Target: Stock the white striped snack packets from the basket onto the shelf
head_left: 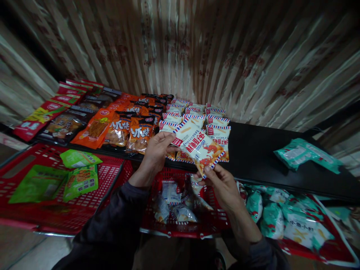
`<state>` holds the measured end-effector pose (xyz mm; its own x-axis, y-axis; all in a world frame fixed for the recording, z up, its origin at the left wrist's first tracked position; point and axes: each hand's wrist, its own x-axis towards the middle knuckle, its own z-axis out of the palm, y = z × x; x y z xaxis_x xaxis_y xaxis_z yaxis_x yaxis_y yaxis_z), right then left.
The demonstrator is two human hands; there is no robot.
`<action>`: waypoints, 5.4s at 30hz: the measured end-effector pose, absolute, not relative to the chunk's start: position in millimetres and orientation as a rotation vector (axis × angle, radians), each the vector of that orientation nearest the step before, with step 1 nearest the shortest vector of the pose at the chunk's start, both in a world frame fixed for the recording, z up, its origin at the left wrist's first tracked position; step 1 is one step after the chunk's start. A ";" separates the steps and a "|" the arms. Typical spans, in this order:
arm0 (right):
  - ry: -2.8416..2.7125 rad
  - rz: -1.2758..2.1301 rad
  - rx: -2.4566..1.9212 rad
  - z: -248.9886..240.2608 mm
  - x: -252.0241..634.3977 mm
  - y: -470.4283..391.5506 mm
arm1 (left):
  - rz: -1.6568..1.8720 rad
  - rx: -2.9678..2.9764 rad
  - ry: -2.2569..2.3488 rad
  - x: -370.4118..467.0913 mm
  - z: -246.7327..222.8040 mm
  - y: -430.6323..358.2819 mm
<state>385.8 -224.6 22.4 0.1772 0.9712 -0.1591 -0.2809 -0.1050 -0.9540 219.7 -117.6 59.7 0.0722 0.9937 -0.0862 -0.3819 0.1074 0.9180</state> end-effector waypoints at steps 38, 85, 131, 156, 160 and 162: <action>-0.681 1.071 -1.088 12.8 377.8 -224.8 | 1.181 0.785 0.793 224.8 55.9 -126.8; -1.071 0.399 -1.342 8.1 385.1 -230.9 | 1.365 0.527 0.735 222.9 61.2 -118.9; -0.455 0.837 -1.072 21.8 406.4 -216.2 | 0.873 0.998 0.689 212.5 58.9 -121.7; -2.024 -0.303 -1.261 21.1 403.8 -233.6 | 1.035 0.973 0.827 223.9 57.7 -125.3; -2.022 -0.272 -1.267 21.1 402.9 -234.8 | 1.027 0.990 0.840 225.7 59.0 -127.5; -1.973 -0.256 -1.284 19.4 402.5 -235.0 | 1.005 0.988 0.829 225.7 59.9 -128.4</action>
